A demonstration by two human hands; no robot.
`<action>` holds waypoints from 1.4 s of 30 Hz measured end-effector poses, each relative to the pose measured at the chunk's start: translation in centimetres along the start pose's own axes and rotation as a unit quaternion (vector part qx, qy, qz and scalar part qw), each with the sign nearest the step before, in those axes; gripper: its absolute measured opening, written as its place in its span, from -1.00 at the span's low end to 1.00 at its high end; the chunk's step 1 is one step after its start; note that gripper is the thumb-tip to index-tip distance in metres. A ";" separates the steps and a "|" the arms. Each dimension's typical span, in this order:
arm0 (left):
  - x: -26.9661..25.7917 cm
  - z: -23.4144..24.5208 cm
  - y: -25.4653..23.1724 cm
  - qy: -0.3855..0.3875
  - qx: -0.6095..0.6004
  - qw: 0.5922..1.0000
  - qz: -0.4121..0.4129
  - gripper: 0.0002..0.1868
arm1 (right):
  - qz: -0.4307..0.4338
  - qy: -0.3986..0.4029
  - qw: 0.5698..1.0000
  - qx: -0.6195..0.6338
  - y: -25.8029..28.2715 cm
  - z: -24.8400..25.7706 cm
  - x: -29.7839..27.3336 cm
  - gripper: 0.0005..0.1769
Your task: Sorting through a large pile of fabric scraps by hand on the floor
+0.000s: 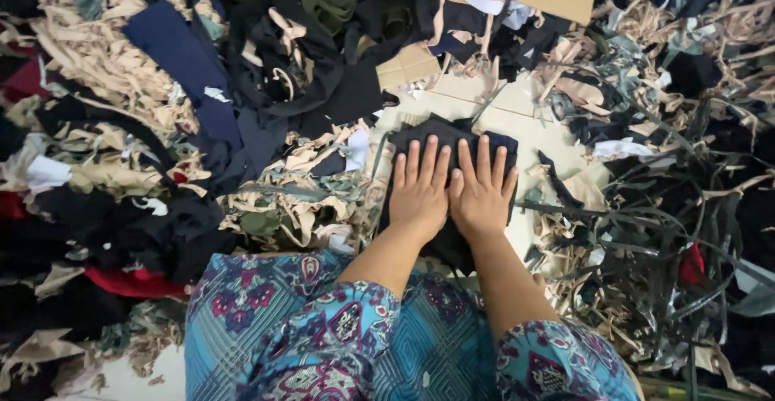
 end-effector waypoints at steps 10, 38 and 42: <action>-0.6 1.3 0.7 -0.149 -0.060 0.987 0.025 -0.33 | 0.113 -0.069 0.991 -0.020 0.3 -1.2 -2.7 -0.36; -19.9 32.1 27.0 -0.347 -0.461 0.809 0.116 -0.93 | 0.137 0.111 0.794 0.582 33.4 11.9 -5.2 -0.21; -21.8 36.5 22.6 -0.334 -0.394 0.855 -0.048 -0.92 | 0.067 0.265 0.722 0.636 36.7 14.5 -7.3 0.11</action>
Point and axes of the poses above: each hand's wrist, its own x-axis towards the middle knuckle, its own z-axis out of the back of the hand, y = z × x, the point moved 9 cm from there along x, towards the middle knuckle, and after that the axes turned 4 degrees about x, right-handed, at the moved point
